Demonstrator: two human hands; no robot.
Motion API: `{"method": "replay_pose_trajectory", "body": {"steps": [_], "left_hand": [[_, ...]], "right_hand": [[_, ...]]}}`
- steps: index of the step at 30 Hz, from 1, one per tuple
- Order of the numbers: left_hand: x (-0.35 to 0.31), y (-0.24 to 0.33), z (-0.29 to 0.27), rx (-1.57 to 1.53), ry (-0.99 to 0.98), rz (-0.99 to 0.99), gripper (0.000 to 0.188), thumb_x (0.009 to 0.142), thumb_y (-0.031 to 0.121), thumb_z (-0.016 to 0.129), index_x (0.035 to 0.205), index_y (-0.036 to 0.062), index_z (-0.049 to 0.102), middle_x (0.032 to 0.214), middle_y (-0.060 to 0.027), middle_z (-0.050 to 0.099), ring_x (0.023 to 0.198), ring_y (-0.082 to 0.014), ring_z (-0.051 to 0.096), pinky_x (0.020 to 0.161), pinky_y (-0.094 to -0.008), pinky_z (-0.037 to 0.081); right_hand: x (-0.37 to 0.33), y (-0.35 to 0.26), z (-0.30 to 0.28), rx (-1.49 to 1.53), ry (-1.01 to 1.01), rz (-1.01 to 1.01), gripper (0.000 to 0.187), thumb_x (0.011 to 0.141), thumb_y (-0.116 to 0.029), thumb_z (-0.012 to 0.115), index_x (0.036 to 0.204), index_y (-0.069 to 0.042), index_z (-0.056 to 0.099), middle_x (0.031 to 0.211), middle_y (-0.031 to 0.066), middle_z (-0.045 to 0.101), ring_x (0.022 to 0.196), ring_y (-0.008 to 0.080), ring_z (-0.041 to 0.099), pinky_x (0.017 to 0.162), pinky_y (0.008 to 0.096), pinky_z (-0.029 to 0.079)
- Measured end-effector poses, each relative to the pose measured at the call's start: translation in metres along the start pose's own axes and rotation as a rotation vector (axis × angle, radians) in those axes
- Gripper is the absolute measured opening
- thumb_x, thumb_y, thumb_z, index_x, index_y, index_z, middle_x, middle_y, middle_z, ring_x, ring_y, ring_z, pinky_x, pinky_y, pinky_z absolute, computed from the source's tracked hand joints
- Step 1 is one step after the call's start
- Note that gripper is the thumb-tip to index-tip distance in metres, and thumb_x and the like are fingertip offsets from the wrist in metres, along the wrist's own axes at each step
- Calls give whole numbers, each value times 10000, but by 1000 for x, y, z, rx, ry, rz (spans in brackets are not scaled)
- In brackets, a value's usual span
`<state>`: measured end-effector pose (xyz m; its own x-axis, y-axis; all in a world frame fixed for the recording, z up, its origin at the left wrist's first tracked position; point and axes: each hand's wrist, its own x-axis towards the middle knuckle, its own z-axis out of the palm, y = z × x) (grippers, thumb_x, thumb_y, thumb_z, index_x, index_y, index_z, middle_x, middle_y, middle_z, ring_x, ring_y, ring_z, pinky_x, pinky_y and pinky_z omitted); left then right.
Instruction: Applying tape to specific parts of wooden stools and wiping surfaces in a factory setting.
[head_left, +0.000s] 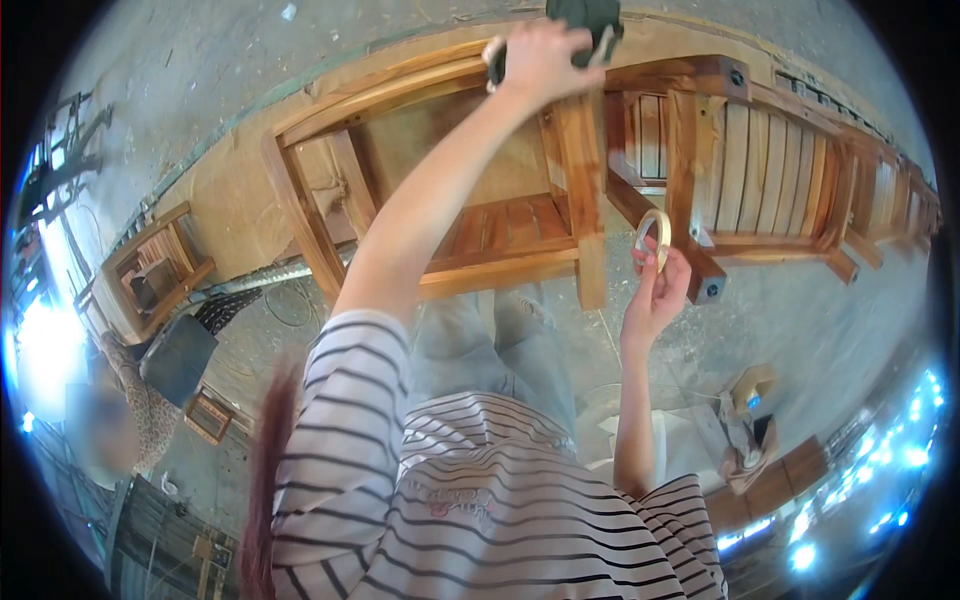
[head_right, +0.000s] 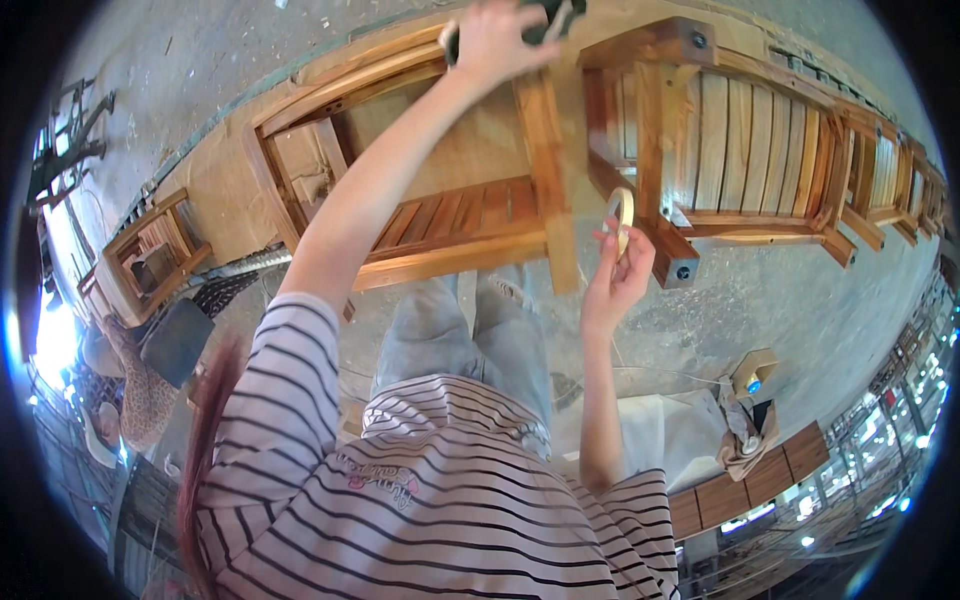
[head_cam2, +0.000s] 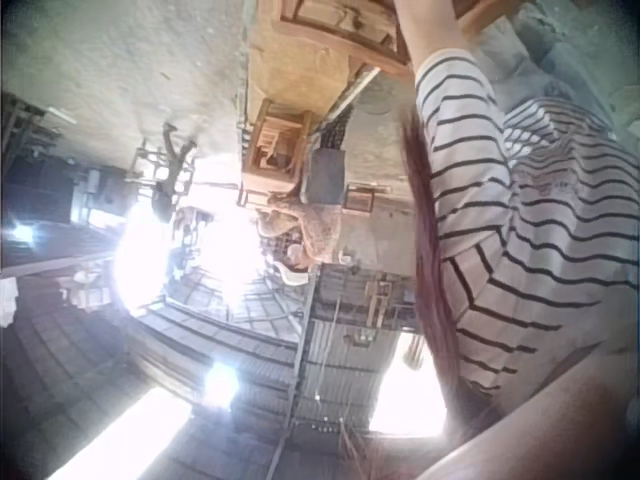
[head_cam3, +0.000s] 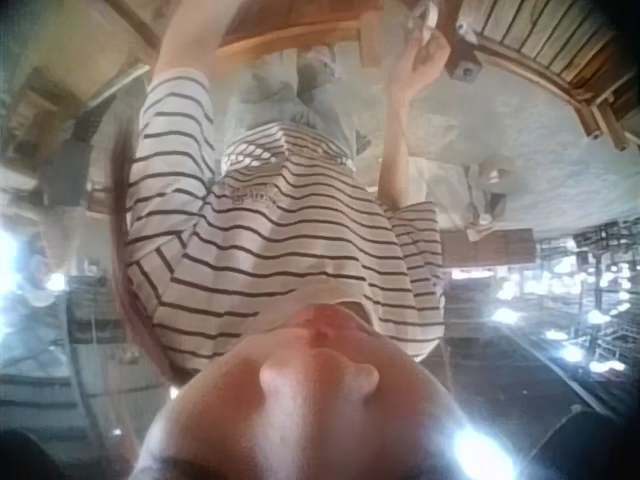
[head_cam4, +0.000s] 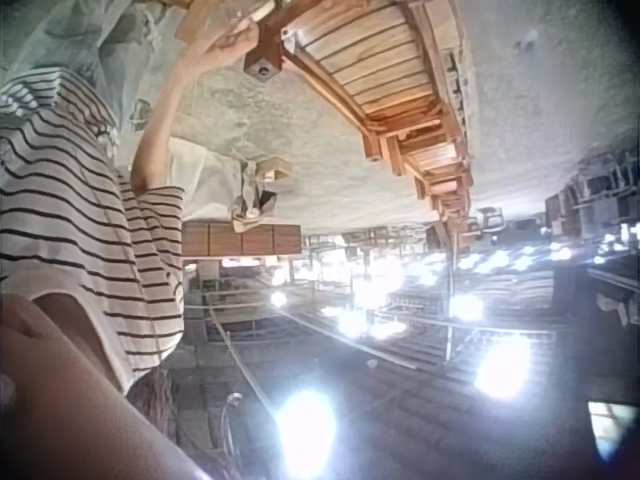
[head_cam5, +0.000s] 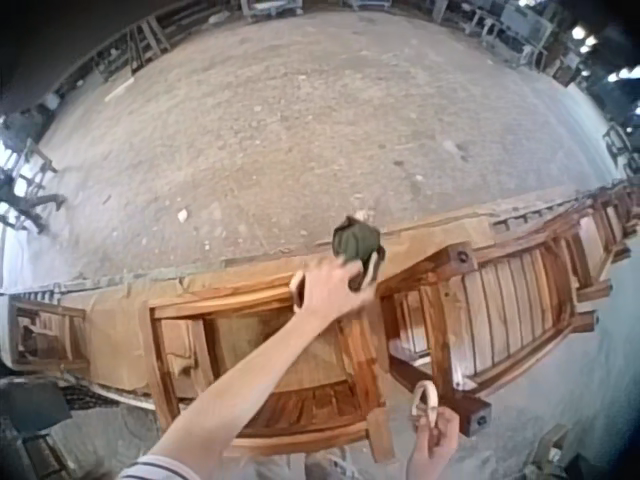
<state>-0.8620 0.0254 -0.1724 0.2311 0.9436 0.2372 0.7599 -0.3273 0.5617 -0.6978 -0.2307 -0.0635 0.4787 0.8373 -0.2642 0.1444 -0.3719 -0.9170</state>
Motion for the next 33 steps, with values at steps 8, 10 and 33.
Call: {"method": "replay_pose_trajectory", "body": {"steps": [8, 10, 33], "left_hand": [[-222, 180, 53, -118, -759, 402, 285, 668, 416, 632, 788, 167, 700, 718, -51, 656, 781, -248, 646, 734, -409, 461], [-278, 213, 55, -326, -902, 333, 290, 653, 435, 649, 753, 169, 705, 696, -105, 650, 746, -284, 651, 725, -429, 467], [-30, 298, -41, -639, 109, 83, 467, 712, 487, 744, 1021, 152, 642, 930, -157, 562, 904, -323, 566, 759, -430, 444]], "right_hand": [[-78, 36, -78, -39, 208, 147, 202, 987, -64, 514, 1173, -2, 466, 1135, 134, 622, 916, 156, 625, 819, 266, 481], [-98, 43, -101, -118, 347, 247, 198, 988, -142, 546, 1159, -48, 514, 1092, 79, 649, 878, 126, 630, 730, 247, 467], [-89, -123, -93, 269, 351, 54, 348, 1010, -168, 455, 1334, -48, 410, 1189, 149, 573, 1044, 230, 596, 809, 297, 452]]}}
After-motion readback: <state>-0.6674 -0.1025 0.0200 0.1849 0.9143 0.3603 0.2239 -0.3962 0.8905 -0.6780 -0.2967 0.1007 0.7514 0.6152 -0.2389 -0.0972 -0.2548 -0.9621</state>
